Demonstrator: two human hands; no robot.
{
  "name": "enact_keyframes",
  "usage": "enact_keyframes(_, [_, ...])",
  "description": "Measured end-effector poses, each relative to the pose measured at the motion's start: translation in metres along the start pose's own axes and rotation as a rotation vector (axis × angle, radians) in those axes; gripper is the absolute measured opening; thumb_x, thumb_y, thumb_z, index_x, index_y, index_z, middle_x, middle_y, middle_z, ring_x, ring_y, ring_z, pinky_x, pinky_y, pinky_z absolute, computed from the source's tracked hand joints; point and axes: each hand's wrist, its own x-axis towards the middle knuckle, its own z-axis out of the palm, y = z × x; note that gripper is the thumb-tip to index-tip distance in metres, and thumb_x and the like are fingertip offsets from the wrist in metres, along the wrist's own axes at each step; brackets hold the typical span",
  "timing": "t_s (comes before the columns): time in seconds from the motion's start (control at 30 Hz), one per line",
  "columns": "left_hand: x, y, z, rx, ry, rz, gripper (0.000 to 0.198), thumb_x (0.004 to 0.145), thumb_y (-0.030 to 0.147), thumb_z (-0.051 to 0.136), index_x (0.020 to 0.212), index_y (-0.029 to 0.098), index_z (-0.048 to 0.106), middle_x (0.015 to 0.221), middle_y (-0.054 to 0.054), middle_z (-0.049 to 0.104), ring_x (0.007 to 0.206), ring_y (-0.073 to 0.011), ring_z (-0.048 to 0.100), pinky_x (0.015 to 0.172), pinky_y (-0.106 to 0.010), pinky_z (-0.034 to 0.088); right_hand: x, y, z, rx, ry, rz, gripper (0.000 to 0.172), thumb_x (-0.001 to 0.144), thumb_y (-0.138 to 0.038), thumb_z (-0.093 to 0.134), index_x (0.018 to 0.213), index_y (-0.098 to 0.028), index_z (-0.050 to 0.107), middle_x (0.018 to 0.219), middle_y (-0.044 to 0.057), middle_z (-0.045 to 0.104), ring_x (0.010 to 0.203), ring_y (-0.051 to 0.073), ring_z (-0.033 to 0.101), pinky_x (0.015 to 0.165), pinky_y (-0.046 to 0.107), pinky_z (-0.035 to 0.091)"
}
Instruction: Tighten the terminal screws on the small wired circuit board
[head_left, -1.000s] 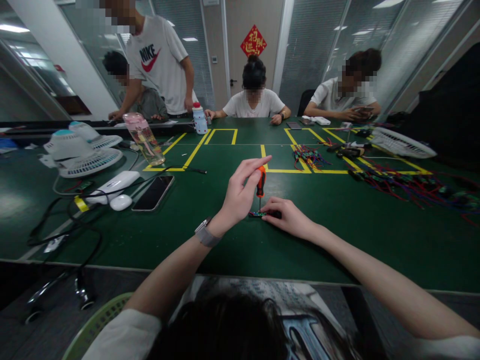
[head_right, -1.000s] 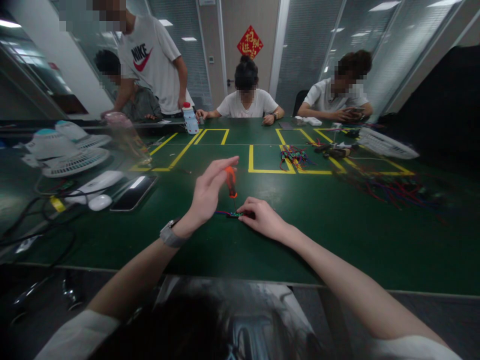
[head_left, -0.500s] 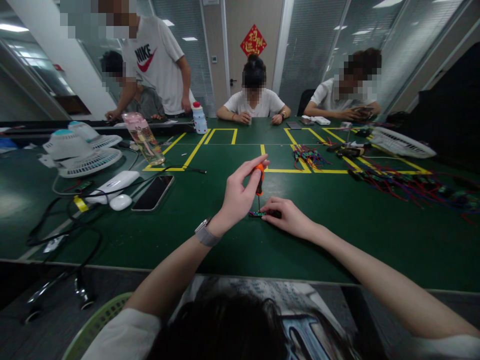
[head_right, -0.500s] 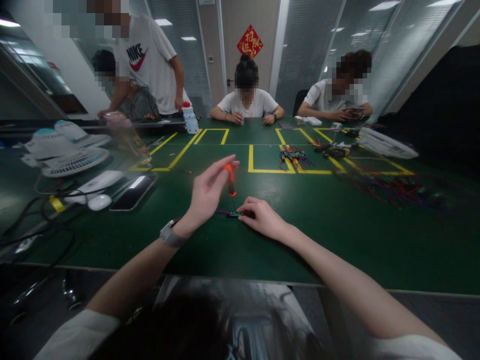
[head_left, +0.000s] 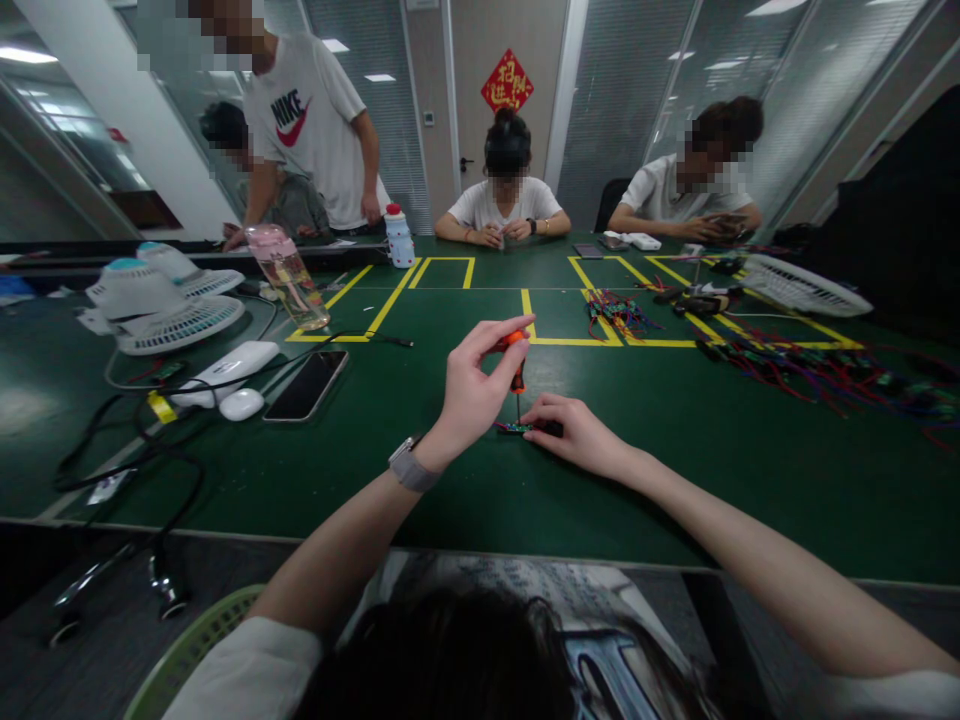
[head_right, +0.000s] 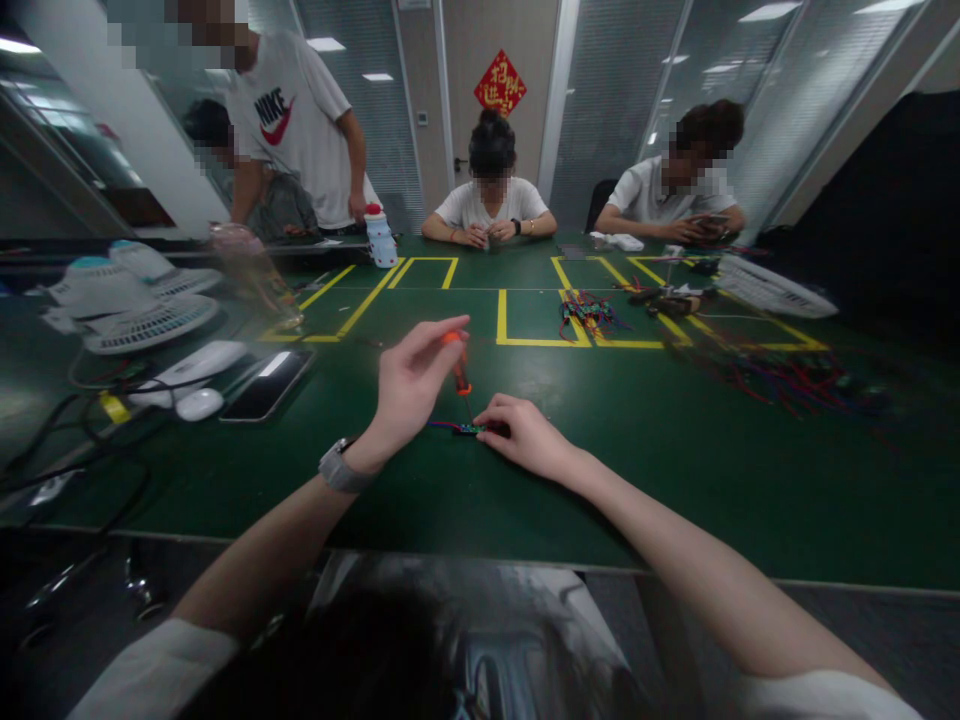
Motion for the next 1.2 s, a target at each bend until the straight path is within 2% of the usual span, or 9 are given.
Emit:
enact_keyframes(0.1, [0.0004, -0.0007, -0.0013, 0.067, 0.024, 0.005, 0.02, 0.087, 0.025, 0.062, 0.105, 0.022, 0.071, 0.101, -0.005, 0.061, 0.088, -0.0134, 0.061, 0.081, -0.027, 0.051, 0.0, -0.0002, 0.0, 0.002, 0.0, 0.0, 0.013, 0.085, -0.018, 0.064, 0.095, -0.014, 0.072, 0.088, 0.007, 0.063, 0.075, 0.017, 0.06, 0.071, 0.03, 0.05])
enact_keyframes(0.27, [0.0011, -0.0019, -0.0014, -0.075, -0.076, -0.05, 0.034, 0.096, 0.022, 0.042, 0.124, 0.022, 0.061, 0.112, -0.007, 0.066, 0.095, -0.015, 0.064, 0.083, -0.029, 0.051, -0.0001, -0.0005, -0.0003, 0.006, -0.003, 0.001, 0.013, 0.085, -0.019, 0.063, 0.095, -0.015, 0.072, 0.088, 0.006, 0.063, 0.075, 0.017, 0.06, 0.07, 0.03, 0.05])
enact_keyframes(0.5, [-0.0009, -0.0011, -0.0006, 0.125, -0.012, 0.03, 0.022, 0.088, 0.027, 0.062, 0.108, 0.022, 0.069, 0.097, -0.004, 0.061, 0.086, -0.0128, 0.06, 0.078, -0.025, 0.05, -0.0002, -0.0015, -0.0006, -0.008, 0.009, -0.001, 0.013, 0.085, -0.019, 0.064, 0.094, -0.016, 0.072, 0.087, 0.006, 0.063, 0.074, 0.017, 0.06, 0.069, 0.03, 0.05])
enact_keyframes(0.67, [-0.0009, -0.001, -0.0001, 0.016, -0.056, 0.017, 0.032, 0.098, 0.023, 0.042, 0.123, 0.023, 0.061, 0.118, -0.007, 0.062, 0.101, -0.0153, 0.062, 0.089, -0.029, 0.05, 0.0, -0.0026, -0.0008, -0.011, 0.008, -0.004, 0.013, 0.084, -0.017, 0.064, 0.094, -0.014, 0.072, 0.086, 0.006, 0.063, 0.074, 0.017, 0.06, 0.069, 0.029, 0.049])
enact_keyframes(0.73, [-0.0012, -0.0015, 0.0008, -0.01, -0.044, 0.018, 0.03, 0.096, 0.023, 0.047, 0.122, 0.022, 0.061, 0.113, -0.007, 0.064, 0.098, -0.0151, 0.063, 0.086, -0.028, 0.051, 0.0001, -0.0033, -0.0011, -0.011, 0.007, -0.004, 0.013, 0.084, -0.017, 0.064, 0.094, -0.015, 0.072, 0.085, 0.006, 0.063, 0.073, 0.017, 0.06, 0.069, 0.029, 0.049])
enact_keyframes(0.87, [-0.002, -0.0018, 0.0005, 0.107, 0.026, 0.038, 0.02, 0.087, 0.027, 0.063, 0.106, 0.022, 0.069, 0.099, -0.004, 0.062, 0.087, -0.0134, 0.061, 0.079, -0.025, 0.051, 0.0004, -0.0037, -0.0012, -0.016, 0.012, -0.008, 0.012, 0.084, -0.017, 0.065, 0.093, -0.015, 0.072, 0.085, 0.006, 0.063, 0.073, 0.017, 0.06, 0.068, 0.029, 0.049])
enact_keyframes(0.97, [-0.0017, -0.0014, -0.0004, 0.108, -0.005, 0.027, 0.025, 0.094, 0.028, 0.052, 0.113, 0.023, 0.067, 0.112, -0.006, 0.061, 0.099, -0.0152, 0.061, 0.087, -0.028, 0.05, 0.0005, -0.0029, -0.0007, -0.005, 0.014, -0.007, 0.012, 0.084, -0.017, 0.064, 0.093, -0.016, 0.072, 0.086, 0.006, 0.063, 0.073, 0.017, 0.06, 0.068, 0.03, 0.05])
enact_keyframes(1.07, [-0.0012, -0.0012, 0.0003, -0.017, -0.041, -0.001, 0.032, 0.097, 0.024, 0.044, 0.124, 0.023, 0.06, 0.123, -0.008, 0.062, 0.106, -0.0166, 0.062, 0.092, -0.031, 0.049, 0.0004, -0.0026, -0.0006, 0.002, 0.011, -0.005, 0.012, 0.084, -0.018, 0.064, 0.093, -0.015, 0.072, 0.087, 0.006, 0.063, 0.073, 0.017, 0.061, 0.069, 0.03, 0.05])
enact_keyframes(1.2, [-0.0017, -0.0014, 0.0012, 0.028, 0.027, 0.0, 0.023, 0.09, 0.025, 0.059, 0.111, 0.021, 0.066, 0.103, -0.005, 0.066, 0.093, -0.0151, 0.063, 0.084, -0.028, 0.051, 0.0006, -0.0036, -0.0011, -0.002, 0.012, -0.006, 0.012, 0.084, -0.018, 0.064, 0.093, -0.016, 0.072, 0.086, 0.006, 0.063, 0.073, 0.017, 0.061, 0.068, 0.03, 0.05])
